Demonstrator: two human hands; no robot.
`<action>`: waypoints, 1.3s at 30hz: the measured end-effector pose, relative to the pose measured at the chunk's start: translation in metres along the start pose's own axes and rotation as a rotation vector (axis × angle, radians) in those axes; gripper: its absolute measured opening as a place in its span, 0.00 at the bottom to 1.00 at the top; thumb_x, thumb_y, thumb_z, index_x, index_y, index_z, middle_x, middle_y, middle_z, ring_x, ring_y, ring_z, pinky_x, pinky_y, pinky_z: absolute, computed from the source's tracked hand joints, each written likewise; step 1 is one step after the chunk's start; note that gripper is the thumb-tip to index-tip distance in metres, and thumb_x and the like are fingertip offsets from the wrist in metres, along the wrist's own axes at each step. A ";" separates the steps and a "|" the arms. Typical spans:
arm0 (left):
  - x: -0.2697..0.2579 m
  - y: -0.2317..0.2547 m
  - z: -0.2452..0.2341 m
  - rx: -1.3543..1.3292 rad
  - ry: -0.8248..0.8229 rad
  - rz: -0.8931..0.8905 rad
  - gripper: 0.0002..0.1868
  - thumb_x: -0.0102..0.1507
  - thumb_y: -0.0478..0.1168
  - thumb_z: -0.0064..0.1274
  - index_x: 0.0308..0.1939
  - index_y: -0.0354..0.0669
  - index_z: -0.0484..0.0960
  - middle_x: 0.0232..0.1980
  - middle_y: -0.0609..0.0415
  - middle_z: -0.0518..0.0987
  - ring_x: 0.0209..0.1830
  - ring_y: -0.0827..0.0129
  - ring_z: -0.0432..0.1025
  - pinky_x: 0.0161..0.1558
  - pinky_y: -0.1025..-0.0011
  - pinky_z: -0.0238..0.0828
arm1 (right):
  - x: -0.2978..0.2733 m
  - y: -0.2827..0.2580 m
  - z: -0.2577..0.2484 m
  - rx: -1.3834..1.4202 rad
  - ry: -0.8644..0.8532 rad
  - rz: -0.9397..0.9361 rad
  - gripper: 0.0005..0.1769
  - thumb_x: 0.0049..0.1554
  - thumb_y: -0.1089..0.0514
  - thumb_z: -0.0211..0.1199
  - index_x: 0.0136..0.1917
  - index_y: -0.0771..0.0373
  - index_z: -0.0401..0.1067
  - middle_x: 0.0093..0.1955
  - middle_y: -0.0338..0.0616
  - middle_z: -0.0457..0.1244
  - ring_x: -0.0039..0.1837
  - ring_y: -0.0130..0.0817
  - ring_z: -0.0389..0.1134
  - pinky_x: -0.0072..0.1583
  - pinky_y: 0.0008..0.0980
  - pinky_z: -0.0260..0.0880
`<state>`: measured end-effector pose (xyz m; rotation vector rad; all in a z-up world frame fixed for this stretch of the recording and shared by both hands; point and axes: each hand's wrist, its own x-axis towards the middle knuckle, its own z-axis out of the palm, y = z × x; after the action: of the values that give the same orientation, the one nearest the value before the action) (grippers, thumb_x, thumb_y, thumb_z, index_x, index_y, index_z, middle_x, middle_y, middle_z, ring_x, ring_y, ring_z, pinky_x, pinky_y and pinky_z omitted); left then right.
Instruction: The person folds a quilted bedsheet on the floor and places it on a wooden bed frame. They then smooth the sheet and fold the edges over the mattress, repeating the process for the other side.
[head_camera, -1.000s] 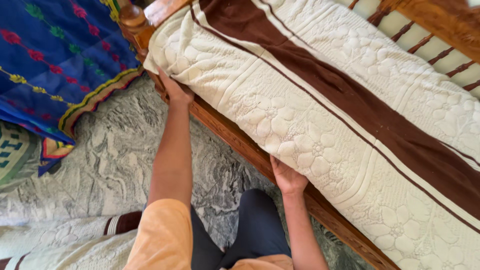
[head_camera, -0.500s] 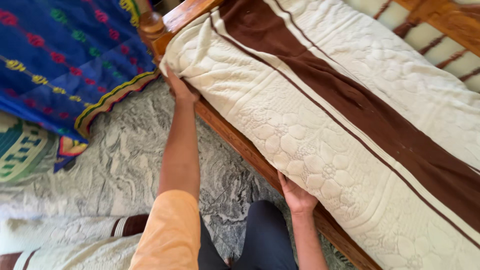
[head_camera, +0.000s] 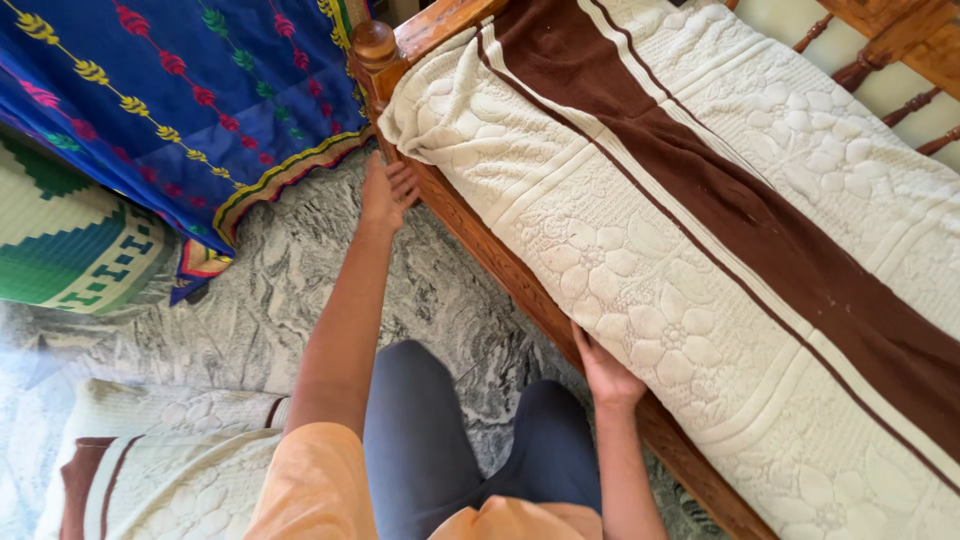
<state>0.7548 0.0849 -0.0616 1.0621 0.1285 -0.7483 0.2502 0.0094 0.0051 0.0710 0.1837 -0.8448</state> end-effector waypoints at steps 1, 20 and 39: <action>0.001 0.001 -0.002 0.010 -0.014 -0.017 0.46 0.65 0.69 0.40 0.69 0.30 0.68 0.70 0.36 0.72 0.68 0.49 0.71 0.68 0.52 0.67 | 0.003 0.008 0.002 -0.017 -0.001 0.011 0.44 0.65 0.31 0.45 0.83 0.59 0.53 0.86 0.53 0.47 0.85 0.57 0.43 0.78 0.69 0.40; 0.040 0.032 0.074 -0.412 -0.289 0.001 0.37 0.64 0.66 0.44 0.70 0.48 0.70 0.73 0.52 0.70 0.72 0.55 0.65 0.73 0.53 0.61 | 0.090 0.097 0.021 0.119 0.161 0.132 0.38 0.64 0.39 0.47 0.81 0.59 0.55 0.85 0.47 0.48 0.84 0.53 0.45 0.79 0.66 0.38; 0.081 0.054 0.044 -0.331 0.026 -0.529 0.23 0.69 0.56 0.42 0.58 0.46 0.75 0.53 0.58 0.75 0.52 0.67 0.70 0.57 0.64 0.68 | 0.229 0.273 0.059 -0.050 0.560 -0.202 0.43 0.58 0.28 0.49 0.76 0.57 0.62 0.76 0.49 0.58 0.76 0.55 0.58 0.75 0.60 0.54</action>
<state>0.8377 0.0232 -0.0351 0.7220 0.5519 -1.1427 0.6114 0.0133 0.0169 0.2456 0.7469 -1.0067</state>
